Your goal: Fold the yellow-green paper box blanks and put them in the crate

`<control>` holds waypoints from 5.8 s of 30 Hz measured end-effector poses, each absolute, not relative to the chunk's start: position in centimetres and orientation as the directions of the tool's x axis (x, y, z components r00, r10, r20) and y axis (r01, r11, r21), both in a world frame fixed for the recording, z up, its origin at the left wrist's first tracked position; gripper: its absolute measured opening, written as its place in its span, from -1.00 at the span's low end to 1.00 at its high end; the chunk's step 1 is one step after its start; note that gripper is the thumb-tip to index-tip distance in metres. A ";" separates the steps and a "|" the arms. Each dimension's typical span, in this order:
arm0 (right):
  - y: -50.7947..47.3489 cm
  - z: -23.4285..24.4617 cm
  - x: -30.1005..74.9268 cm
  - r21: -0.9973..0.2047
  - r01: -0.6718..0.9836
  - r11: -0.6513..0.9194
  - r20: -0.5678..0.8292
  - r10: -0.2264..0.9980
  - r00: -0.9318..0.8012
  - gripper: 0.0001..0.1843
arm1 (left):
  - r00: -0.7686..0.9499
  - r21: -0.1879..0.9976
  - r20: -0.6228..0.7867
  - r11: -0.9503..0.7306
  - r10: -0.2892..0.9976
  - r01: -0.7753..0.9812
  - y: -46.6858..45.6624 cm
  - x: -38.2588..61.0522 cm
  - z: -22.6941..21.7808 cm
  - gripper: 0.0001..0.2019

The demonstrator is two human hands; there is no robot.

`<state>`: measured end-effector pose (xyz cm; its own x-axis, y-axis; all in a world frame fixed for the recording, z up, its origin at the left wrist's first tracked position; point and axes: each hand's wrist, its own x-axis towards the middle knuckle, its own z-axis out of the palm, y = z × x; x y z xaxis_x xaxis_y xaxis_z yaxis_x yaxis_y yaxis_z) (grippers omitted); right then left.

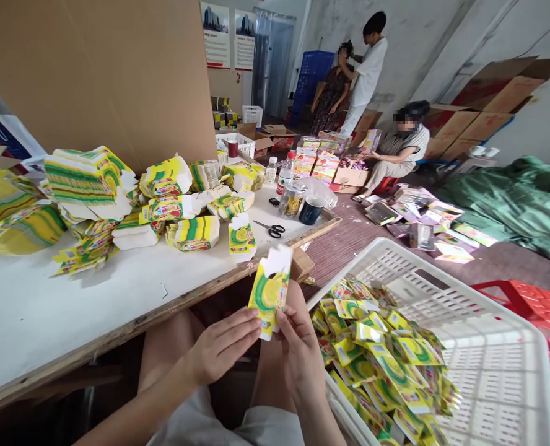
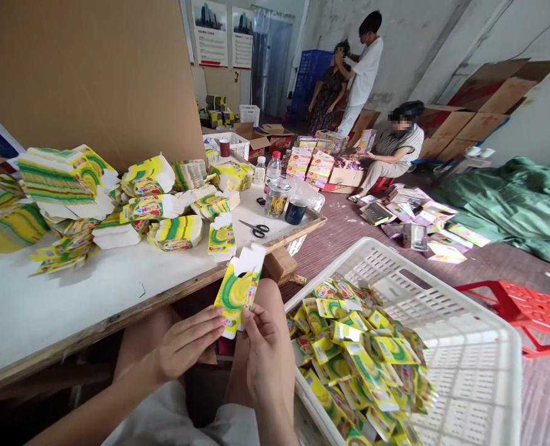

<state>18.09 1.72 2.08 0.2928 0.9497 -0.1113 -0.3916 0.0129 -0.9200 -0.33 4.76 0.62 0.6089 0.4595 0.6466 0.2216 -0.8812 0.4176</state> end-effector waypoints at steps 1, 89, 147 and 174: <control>1.8 2.2 18.1 -0.916 -0.401 0.002 -0.125 0.949 0.289 -0.72 | 0.590 0.480 0.636 -0.854 0.498 0.203 3.9 -0.2 0.5 -0.54; 0.6 -0.4 21.1 -0.825 -0.480 0.298 -0.154 0.699 0.699 -0.49 | 0.228 0.687 0.447 -0.495 0.865 0.532 14.0 0.9 2.0 -0.41; -0.1 2.7 18.3 -0.994 0.038 0.107 0.107 0.994 -0.003 -0.75 | 0.525 0.949 -0.125 0.256 0.842 -0.184 2.0 -0.9 3.1 -0.55; 0.7 2.2 17.7 -0.951 0.309 0.018 0.049 0.995 0.091 -0.69 | 0.441 0.997 -0.080 0.076 0.894 0.025 1.8 -0.6 2.4 -0.54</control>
